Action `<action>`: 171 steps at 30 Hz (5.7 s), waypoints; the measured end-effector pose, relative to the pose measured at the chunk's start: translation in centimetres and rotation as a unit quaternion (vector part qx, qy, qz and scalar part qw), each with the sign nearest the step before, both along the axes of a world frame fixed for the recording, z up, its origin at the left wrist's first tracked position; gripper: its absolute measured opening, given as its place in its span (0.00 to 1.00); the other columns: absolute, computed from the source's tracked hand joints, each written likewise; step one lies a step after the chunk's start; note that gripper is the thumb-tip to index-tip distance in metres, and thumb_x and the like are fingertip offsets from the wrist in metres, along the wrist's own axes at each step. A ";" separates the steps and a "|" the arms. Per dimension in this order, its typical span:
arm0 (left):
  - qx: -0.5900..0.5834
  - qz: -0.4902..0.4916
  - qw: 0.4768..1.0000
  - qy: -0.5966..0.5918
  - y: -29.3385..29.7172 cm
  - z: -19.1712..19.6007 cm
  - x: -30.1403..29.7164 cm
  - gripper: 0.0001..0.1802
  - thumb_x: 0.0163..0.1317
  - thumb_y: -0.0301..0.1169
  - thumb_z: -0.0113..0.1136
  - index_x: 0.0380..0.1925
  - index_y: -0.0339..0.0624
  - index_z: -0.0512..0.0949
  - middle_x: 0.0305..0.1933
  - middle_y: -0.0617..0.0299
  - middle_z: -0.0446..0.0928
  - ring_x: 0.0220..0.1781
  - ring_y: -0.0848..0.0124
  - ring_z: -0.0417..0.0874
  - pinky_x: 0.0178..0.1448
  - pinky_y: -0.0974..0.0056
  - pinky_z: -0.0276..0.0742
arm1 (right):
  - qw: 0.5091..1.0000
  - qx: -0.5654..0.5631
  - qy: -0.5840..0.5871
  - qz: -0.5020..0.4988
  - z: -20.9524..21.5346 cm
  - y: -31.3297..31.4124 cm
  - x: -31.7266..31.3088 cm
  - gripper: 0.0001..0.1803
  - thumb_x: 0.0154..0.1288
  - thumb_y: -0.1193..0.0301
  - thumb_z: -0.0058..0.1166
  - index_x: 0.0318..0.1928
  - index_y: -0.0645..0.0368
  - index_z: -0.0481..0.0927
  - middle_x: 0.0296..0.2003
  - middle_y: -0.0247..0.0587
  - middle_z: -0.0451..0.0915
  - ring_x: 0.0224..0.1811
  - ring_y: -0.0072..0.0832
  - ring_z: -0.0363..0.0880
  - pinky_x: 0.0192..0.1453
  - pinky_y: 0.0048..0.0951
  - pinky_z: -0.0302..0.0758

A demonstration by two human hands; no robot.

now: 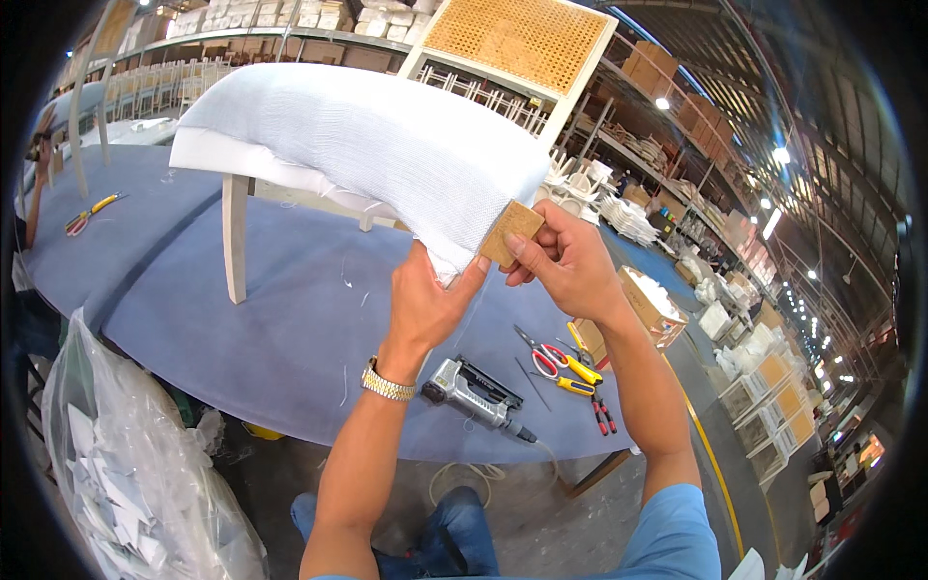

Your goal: The person covers a chair seat with white fabric, using a staple gun to secure the material to the underside. They trim excess fabric with scissors, fold edges neatly, and use a screwdriver to tuck and smooth the fabric around the seat frame.

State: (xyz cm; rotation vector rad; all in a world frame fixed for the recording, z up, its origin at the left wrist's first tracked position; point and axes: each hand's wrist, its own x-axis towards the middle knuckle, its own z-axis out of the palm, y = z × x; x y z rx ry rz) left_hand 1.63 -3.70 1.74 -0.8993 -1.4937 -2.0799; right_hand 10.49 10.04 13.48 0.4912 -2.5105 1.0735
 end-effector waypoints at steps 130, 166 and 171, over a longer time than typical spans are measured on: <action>-0.028 -0.296 0.951 -0.084 8.8 -1.2 -1.5 0.28 0.74 0.51 0.55 0.47 0.30 0.79 0.40 0.54 0.85 0.35 0.70 0.87 0.42 0.65 0.85 | 0.939 0.134 -0.005 -0.317 -11.2 20.4 14.7 0.24 0.71 0.66 0.56 0.65 0.60 0.74 0.45 0.55 0.83 0.47 0.49 0.82 0.49 0.42 0.76; 0.056 -0.289 0.955 -0.027 9.9 -2.5 -1.7 0.23 0.72 0.45 0.61 0.43 0.29 0.80 0.36 0.55 0.84 0.33 0.72 0.85 0.40 0.66 0.83 | 0.692 0.664 -0.007 -0.282 5.5 -3.0 13.3 0.24 0.65 0.66 0.59 0.62 0.48 0.79 0.38 0.35 0.82 0.33 0.35 0.85 0.31 0.37 0.78; 0.036 -0.287 0.957 -0.035 10.0 -2.7 -1.5 0.22 0.73 0.43 0.60 0.43 0.29 0.80 0.38 0.56 0.83 0.34 0.73 0.84 0.41 0.66 0.83 | 0.720 0.646 -0.010 -0.251 7.2 -3.0 12.5 0.25 0.61 0.69 0.61 0.61 0.51 0.79 0.33 0.40 0.82 0.31 0.39 0.84 0.29 0.41 0.76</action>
